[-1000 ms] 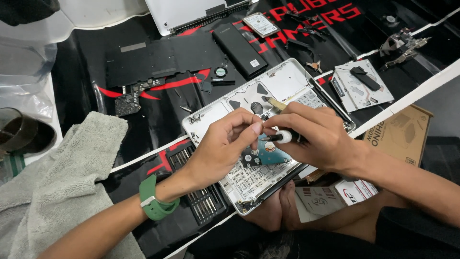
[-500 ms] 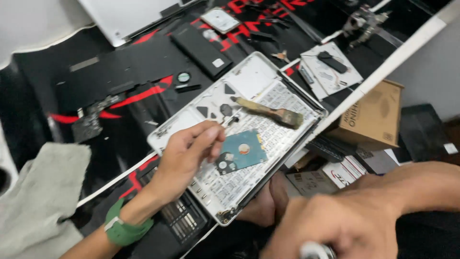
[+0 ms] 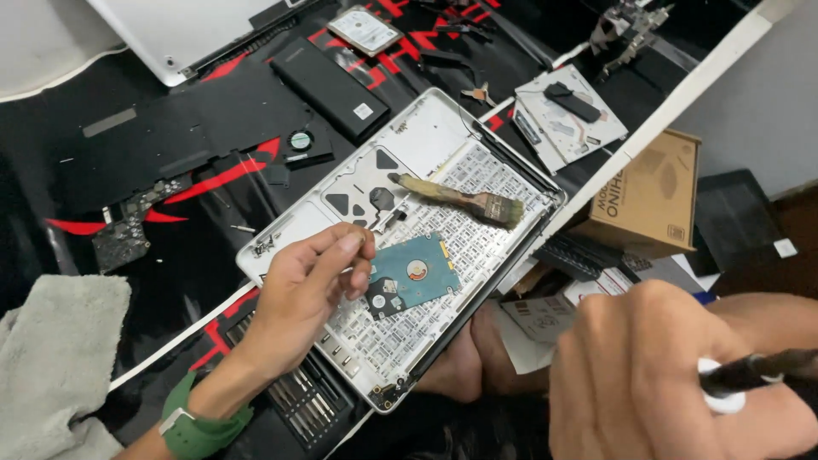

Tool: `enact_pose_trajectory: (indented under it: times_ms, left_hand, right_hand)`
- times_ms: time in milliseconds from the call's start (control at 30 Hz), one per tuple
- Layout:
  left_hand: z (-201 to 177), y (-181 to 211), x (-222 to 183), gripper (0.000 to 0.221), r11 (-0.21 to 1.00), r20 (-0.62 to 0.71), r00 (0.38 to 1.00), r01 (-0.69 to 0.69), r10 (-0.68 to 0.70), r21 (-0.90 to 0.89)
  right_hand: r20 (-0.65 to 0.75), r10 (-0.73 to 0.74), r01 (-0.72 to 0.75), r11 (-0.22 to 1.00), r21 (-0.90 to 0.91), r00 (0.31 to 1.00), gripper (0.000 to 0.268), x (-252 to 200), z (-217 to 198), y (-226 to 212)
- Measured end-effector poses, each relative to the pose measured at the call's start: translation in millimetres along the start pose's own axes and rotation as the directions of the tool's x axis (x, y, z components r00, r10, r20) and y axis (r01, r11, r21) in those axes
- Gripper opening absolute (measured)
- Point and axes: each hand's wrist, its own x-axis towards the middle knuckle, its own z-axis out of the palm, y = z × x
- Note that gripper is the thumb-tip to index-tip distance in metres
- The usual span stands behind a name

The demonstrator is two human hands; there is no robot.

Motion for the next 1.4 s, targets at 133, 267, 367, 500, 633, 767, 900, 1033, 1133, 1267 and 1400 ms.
enact_pose_trajectory:
  times_ms: [133, 267, 367, 500, 633, 767, 900, 1033, 1133, 1267, 1400]
  left_hand:
    - [0.9, -1.3, 1.4, 0.023, 0.999, 0.012, 1.0, -0.009, 0.01, -0.05]
    - [1.8, -2.5, 0.7, 0.023, 1.0, 0.022, 1.0, -0.006, 0.007, -0.019]
    - [3.4, 0.8, -1.8, 0.026, 1.0, 0.024, 1.0, -0.001, 0.001, -0.013]
    - [2.8, -2.3, 0.1, 0.024, 0.998, 0.029, 0.999, 0.027, -0.025, -0.052]
    - [0.0, -4.0, 4.0, 0.026, 1.0, 0.018, 1.0, 0.024, -0.024, 0.003]
    - [-3.2, -13.0, 6.7, 0.024, 0.999, 0.021, 1.0, -0.018, 0.017, 0.035]
    - [-3.8, -16.0, 7.5, 0.021, 0.991, 0.011, 0.999, -0.053, 0.052, 0.125]
    - [-4.9, -22.8, 9.1, 0.025, 0.979, -0.022, 0.994, -0.104, 0.109, 0.173]
    - [-3.5, -18.9, 7.6, 0.026, 0.966, -0.025, 0.994, -0.097, 0.106, 0.24]
    - [-5.3, -25.0, 6.7, 0.024, 0.978, -0.038, 0.993, -0.102, 0.11, 0.181]
    - [-6.9, -28.0, 5.3, 0.022, 0.983, -0.028, 0.994, -0.102, 0.108, 0.153]
  right_hand:
    - [0.461, 0.177, -0.119, 0.981, -0.153, 0.869, 0.082, -0.4, -34.3, -16.9]
    - [0.402, 0.199, -0.139, 0.975, -0.173, 0.894, 0.079, 4.6, -29.1, -17.5]
    - [-0.025, 0.185, -0.181, 0.909, -0.375, 0.982, 0.033, 11.8, -32.8, -25.3]
    - [-0.499, 0.303, -0.583, 0.388, -0.714, 0.812, 0.029, 19.5, -57.1, -27.9]
    - [-0.651, 0.365, -0.69, -0.03, -0.723, 0.666, 0.05, 33.9, -69.5, -40.4]
    - [-0.525, 0.52, -0.536, -0.144, -0.832, 0.674, 0.051, 42.4, -71.7, -47.7]
    - [-0.206, 0.598, -0.311, 0.077, -0.947, 0.774, 0.045, 58.7, -59.9, -41.9]
    - [0.041, 0.64, -0.387, 0.513, -0.766, 0.768, 0.046, 61.1, -52.1, -23.3]
    - [0.02, 0.62, -0.39, 0.517, -0.762, 0.784, 0.045, 51.4, -55.5, -24.6]
    - [0.022, 0.613, -0.38, 0.517, -0.767, 0.79, 0.043, 48.6, -55.3, -23.2]
    - [0.011, 0.611, -0.372, 0.496, -0.784, 0.791, 0.042, 44.6, -53.3, -26.0]
